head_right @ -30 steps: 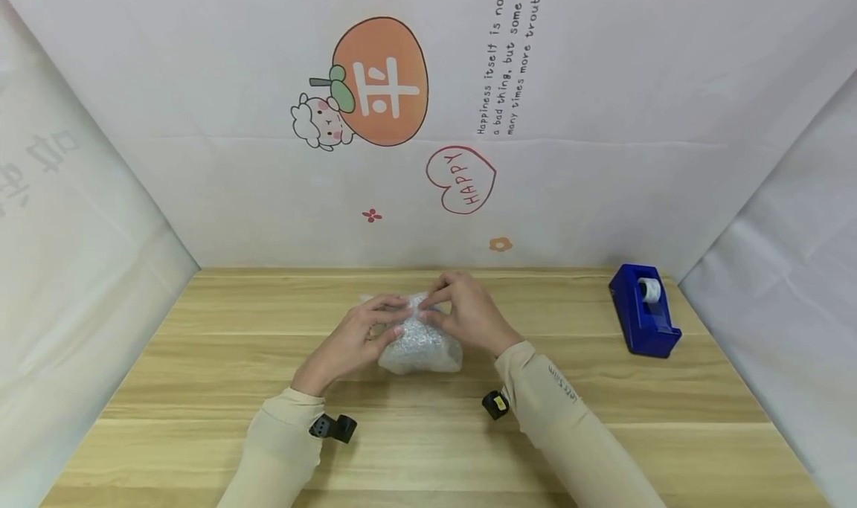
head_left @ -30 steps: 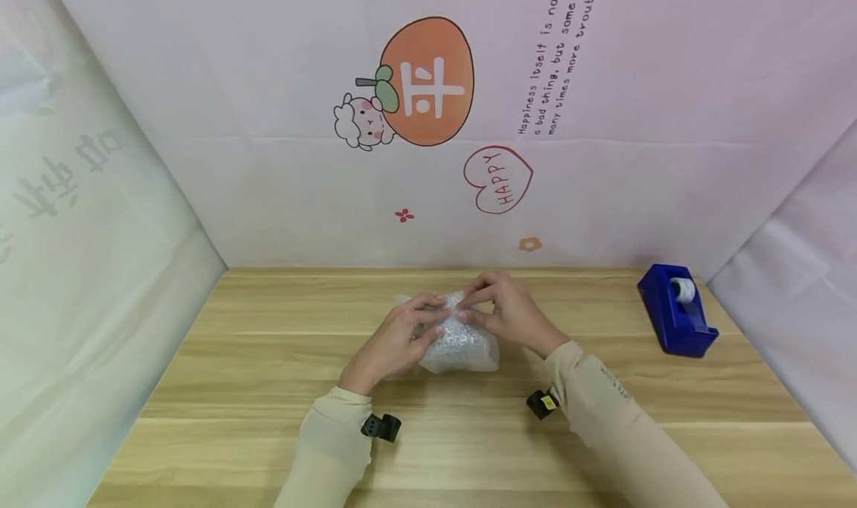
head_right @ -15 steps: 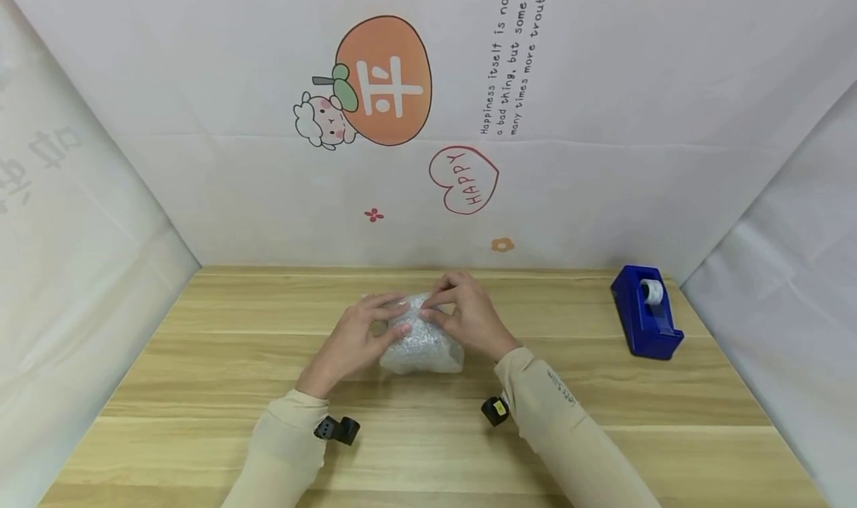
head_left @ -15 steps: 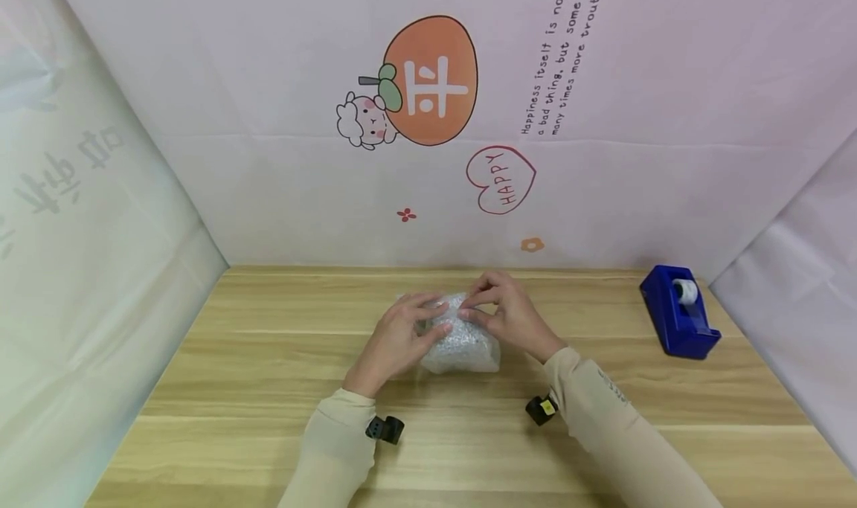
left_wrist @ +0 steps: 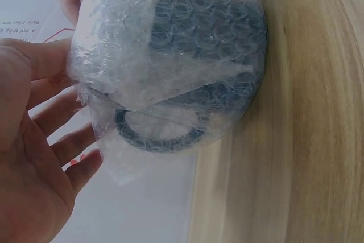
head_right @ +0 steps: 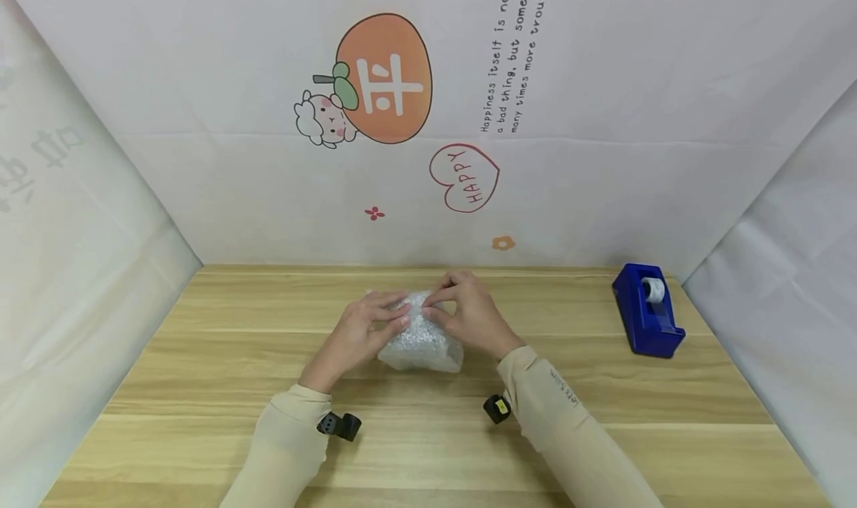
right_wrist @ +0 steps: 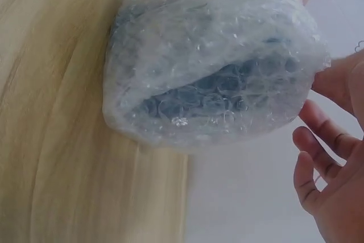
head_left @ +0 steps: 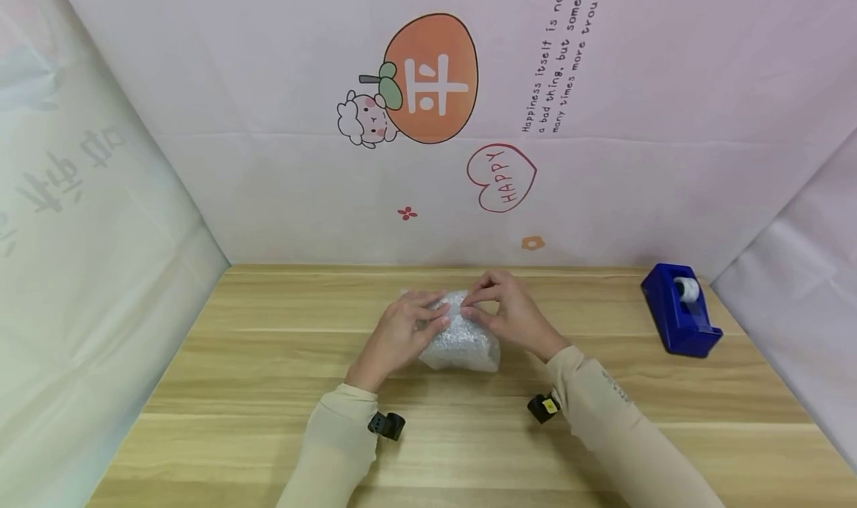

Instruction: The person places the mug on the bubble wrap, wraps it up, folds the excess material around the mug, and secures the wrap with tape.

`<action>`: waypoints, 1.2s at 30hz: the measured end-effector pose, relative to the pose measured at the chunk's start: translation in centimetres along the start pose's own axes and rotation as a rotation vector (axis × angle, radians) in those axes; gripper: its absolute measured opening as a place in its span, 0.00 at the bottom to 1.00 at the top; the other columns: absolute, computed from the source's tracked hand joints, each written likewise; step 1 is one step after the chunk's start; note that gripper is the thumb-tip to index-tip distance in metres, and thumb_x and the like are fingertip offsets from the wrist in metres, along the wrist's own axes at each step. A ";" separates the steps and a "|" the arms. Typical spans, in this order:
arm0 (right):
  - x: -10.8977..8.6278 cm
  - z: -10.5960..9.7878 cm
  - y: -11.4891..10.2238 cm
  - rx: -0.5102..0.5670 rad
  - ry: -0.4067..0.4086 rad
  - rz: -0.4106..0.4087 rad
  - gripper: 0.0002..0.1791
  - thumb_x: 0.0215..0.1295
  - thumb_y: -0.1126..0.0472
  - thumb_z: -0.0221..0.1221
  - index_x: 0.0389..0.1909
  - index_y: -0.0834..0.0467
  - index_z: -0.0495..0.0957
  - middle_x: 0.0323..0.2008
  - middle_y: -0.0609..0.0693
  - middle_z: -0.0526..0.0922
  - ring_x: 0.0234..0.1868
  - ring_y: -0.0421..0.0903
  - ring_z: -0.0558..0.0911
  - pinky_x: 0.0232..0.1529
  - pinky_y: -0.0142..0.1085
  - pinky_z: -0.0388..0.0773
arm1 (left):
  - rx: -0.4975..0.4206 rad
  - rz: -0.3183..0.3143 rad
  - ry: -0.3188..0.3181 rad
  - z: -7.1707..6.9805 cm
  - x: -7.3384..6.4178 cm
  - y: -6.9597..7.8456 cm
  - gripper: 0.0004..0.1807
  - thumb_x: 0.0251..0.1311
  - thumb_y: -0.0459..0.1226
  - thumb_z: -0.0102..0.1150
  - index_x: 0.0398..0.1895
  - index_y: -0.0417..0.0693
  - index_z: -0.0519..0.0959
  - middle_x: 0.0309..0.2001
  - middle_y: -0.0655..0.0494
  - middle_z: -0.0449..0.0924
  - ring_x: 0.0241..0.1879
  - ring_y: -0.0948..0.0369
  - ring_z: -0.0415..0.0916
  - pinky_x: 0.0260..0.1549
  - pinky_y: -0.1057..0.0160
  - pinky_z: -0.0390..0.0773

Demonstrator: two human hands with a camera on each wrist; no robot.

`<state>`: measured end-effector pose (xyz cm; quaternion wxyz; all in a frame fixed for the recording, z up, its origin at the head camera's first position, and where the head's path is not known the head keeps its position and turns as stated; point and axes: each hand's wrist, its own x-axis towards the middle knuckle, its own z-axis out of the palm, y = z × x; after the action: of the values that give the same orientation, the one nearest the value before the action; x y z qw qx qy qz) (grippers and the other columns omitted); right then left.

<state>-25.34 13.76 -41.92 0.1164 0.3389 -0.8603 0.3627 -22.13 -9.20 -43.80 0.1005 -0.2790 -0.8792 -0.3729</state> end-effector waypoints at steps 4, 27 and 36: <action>0.1 0.2 -0.2 -0.025 -0.008 -0.008 0.07 0.57 0.62 0.75 0.36 0.56 0.91 0.40 0.48 0.79 0.45 0.47 0.75 0.46 0.44 0.73 | 0.024 -0.008 -0.014 -0.2 0.0 0.3 0.18 0.73 0.43 0.59 0.57 0.42 0.83 0.67 0.49 0.75 0.69 0.46 0.68 0.73 0.45 0.56; -0.5 0.2 -0.6 -0.036 0.017 0.027 0.04 0.59 0.62 0.74 0.35 0.53 0.92 0.37 0.46 0.78 0.40 0.46 0.72 0.41 0.41 0.69 | -0.006 0.002 -0.001 -0.4 -0.3 0.1 0.25 0.69 0.43 0.64 0.65 0.41 0.77 0.66 0.47 0.75 0.67 0.49 0.71 0.71 0.46 0.60; -0.6 0.2 -0.5 -0.022 0.026 0.051 0.03 0.60 0.63 0.73 0.33 0.52 0.92 0.37 0.44 0.78 0.38 0.45 0.70 0.37 0.40 0.69 | 0.128 0.004 -0.077 -0.3 -0.4 0.6 0.27 0.74 0.48 0.55 0.69 0.42 0.73 0.69 0.50 0.71 0.68 0.52 0.68 0.65 0.50 0.71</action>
<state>-24.57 13.65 -42.05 0.1219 0.3111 -0.8709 0.3605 -21.45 -9.30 -43.39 0.0852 -0.2878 -0.9039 -0.3047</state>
